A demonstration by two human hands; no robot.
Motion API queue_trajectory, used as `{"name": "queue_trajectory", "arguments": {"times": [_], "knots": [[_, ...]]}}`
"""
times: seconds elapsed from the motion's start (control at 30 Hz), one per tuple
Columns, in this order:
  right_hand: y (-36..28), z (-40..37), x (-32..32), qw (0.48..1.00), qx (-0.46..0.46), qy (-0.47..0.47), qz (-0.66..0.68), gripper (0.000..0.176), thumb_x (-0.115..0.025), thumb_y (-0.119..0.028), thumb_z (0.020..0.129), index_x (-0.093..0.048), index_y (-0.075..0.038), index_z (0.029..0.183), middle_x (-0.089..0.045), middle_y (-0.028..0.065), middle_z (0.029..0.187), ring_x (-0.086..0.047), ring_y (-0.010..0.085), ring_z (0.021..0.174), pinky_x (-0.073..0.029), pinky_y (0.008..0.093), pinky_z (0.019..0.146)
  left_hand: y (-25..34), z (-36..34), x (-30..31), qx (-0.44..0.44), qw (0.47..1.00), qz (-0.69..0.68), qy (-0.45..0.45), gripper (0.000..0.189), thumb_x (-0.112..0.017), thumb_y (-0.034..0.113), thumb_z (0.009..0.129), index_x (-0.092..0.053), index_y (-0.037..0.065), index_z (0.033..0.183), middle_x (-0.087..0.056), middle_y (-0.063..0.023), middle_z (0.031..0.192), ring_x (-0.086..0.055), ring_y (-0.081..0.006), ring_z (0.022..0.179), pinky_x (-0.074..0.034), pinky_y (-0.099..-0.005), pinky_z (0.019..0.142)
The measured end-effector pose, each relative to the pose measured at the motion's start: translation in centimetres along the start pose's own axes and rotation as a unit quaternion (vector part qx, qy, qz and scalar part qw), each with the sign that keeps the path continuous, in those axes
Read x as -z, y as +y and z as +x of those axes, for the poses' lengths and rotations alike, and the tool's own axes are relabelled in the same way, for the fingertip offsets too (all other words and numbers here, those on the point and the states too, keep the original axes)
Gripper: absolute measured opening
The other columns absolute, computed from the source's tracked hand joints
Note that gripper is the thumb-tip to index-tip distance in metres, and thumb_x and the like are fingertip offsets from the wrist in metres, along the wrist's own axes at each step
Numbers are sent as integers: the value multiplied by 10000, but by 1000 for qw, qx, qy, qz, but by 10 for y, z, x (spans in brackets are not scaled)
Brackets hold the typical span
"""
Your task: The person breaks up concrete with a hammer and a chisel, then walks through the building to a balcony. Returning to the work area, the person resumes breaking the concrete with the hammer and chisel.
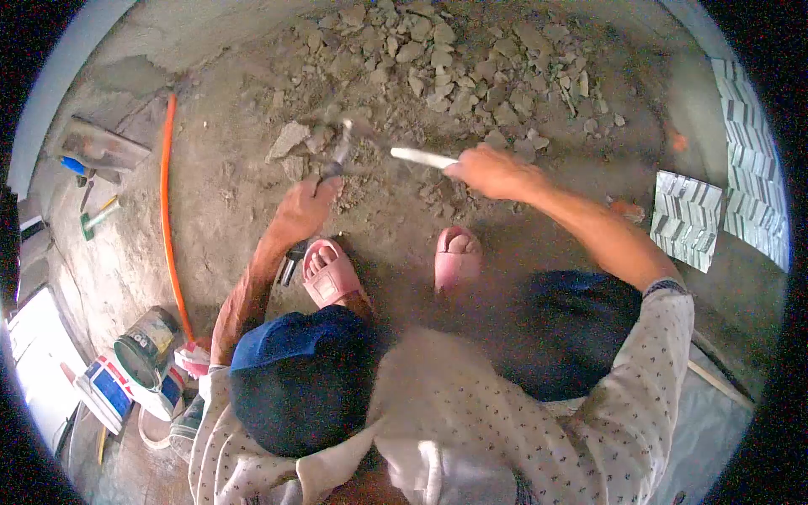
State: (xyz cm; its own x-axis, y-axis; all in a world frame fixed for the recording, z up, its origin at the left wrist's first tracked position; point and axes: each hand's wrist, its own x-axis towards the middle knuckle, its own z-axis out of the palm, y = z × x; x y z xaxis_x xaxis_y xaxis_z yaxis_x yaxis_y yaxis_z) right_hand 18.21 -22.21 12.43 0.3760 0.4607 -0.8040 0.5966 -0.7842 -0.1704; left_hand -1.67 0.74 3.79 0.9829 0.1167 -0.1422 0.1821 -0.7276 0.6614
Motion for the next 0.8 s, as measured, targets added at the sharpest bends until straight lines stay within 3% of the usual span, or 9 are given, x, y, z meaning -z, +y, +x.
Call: {"name": "queue_trajectory", "arguments": {"times": [0.1, 0.23, 0.33, 0.4, 0.47, 0.53, 0.67, 0.7, 0.8], "knots": [[65, 6, -27, 1000, -15, 10, 3, 492, -430, -456, 936, -622, -4, 916, -614, 217, 789, -601, 392, 760, -456, 493, 692, -29, -4, 3, 58, 995, 38, -70, 355, -558, 116, 787, -541, 71, 1139, -569, -230, 902, -582, -398, 767, -474, -501, 644], [86, -6, -34, 997, -22, 58, -35, 539, -416, -496, 932, -596, 9, 868, -613, 221, 792, -602, 382, 767, -437, 503, 705, -38, -26, 5, 70, 997, 7, 8, 408, -559, 43, 774, -525, 101, 1176, -577, -212, 909, -584, -391, 745, -482, -486, 651], [54, -6, -28, 995, -42, 63, 69, 453, -442, -441, 942, -587, -18, 868, -595, 220, 799, -558, 406, 761, -424, 482, 690, -44, -35, -16, 20, 996, 50, 66, 316, -536, 124, 824, -543, 72, 1135, -576, -228, 852, -583, -397, 688, -472, -482, 650], [62, 14, -55, 992, 60, 94, 51, 423, -454, -427, 942, -567, -20, 917, -591, 214, 754, -563, 407, 716, -430, 484, 645, -32, -31, -16, 146, 985, -91, -17, 287, -511, 216, 858, -556, 30, 1072, -575, -245, 812, -582, -401, 682, -459, -476, 647], [58, 17, -62, 992, 78, 93, 32, 399, -460, -414, 944, -550, -25, 963, -587, 210, 718, -571, 407, 677, -436, 489, 608, -16, -21, -16, 238, 952, -183, -57, 343, -481, 300, 885, -562, -8, 1009, -569, -256, 765, -580, -403, 681, -447, -471, 642], [34, 4, -53, 998, 20, 52, 15, 379, -462, -402, 946, -536, -34, 1006, -583, 209, 688, -580, 406, 645, -442, 499, 578, -2, -15, -13, 308, 922, -228, -51, 439, -444, 378, 905, -560, -43, 948, -557, -262, 711, -577, -404, 685, -435, -465, 634], [40, -2, -43, 997, 4, 71, 4, 397, -463, -402, 944, -544, -15, 977, -589, 235, 684, -595, 424, 650, -466, 500, 580, 15, -18, 2, 183, 964, -183, 53, 399, -468, 355, 917, -531, -38, 889, -530, -222, 634, -554, -336, 612, -427, -424, 593], [47, 0, -51, 992, 30, 112, -41, 410, -470, -400, 936, -586, -6, 930, -599, 224, 639, -627, 392, 603, -515, 478, 537, 19, -16, 5, 158, 968, -179, 78, 373, -471, 341, 925, -519, -27, 880, -518, -208, 611, -541, -311, 587, -424, -412, 576], [33, -6, -58, 992, 24, 120, -21, 383, -483, -370, 930, -603, -7, 906, -607, 221, 644, -624, 403, 600, -523, 474, 546, 46, -6, 24, 266, 917, -276, 108, 361, -460, 340, 942, -499, -13, 878, -508, -180, 586, -520, -302, 552, -417, -415, 549]]}}
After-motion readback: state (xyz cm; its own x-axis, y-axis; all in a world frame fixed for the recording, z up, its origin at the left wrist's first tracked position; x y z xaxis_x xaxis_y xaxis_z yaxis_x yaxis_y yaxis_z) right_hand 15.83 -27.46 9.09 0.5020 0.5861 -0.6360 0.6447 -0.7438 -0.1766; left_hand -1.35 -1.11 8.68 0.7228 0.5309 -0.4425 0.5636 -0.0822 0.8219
